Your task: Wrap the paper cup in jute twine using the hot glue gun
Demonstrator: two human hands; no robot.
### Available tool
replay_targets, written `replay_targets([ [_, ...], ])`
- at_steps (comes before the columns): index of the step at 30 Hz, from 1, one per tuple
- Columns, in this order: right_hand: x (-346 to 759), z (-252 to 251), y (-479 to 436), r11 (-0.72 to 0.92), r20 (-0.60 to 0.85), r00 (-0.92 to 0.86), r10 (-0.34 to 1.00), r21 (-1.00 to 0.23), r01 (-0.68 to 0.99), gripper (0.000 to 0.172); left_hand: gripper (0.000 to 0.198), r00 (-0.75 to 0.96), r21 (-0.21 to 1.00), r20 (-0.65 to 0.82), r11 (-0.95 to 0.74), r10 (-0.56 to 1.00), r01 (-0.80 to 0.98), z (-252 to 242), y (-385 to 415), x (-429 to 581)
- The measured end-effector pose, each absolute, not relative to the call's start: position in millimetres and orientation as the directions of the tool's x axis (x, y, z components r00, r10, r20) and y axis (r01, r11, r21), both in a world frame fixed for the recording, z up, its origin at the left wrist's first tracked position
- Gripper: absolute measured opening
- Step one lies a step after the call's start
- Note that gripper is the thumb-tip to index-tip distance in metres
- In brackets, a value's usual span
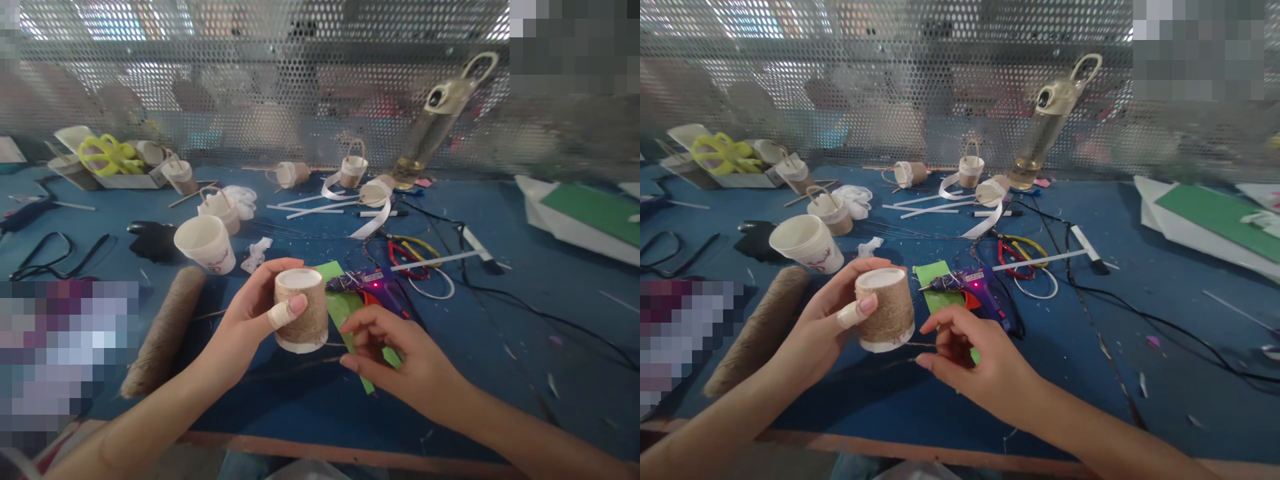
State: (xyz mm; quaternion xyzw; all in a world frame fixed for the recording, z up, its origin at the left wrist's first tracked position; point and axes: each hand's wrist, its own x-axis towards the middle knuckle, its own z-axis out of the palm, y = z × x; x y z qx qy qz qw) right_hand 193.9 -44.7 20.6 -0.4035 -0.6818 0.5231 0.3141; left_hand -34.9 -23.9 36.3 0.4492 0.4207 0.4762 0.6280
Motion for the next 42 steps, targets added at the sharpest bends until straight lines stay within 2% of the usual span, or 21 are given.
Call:
replay_targets([
  [2,194,21,-44,0.198,0.049,-0.463,0.885,-0.939,0.281,0.01,0.036,0.203,0.97,-0.072,0.115,0.977,-0.213,36,-24,-34],
  [6,194,25,-43,0.24,0.067,-0.44,0.896,-0.905,0.351,0.016,0.036,0.184,0.976,-0.059,0.096,0.981,-0.197,37,-25,-33],
  [18,196,31,-41,0.124,-0.024,-0.452,0.891,-0.948,0.293,0.024,0.028,0.298,0.967,-0.123,0.182,0.946,-0.18,36,-25,-36],
  [25,196,31,-41,0.148,-0.007,-0.46,0.888,-0.943,0.299,0.025,0.034,0.326,0.952,-0.178,0.246,0.929,-0.182,37,-25,-35],
  [42,196,32,-43,0.161,-0.002,-0.48,0.877,-0.941,0.297,0.026,0.035,0.414,0.934,-0.174,0.283,0.894,-0.219,33,-24,-36],
])
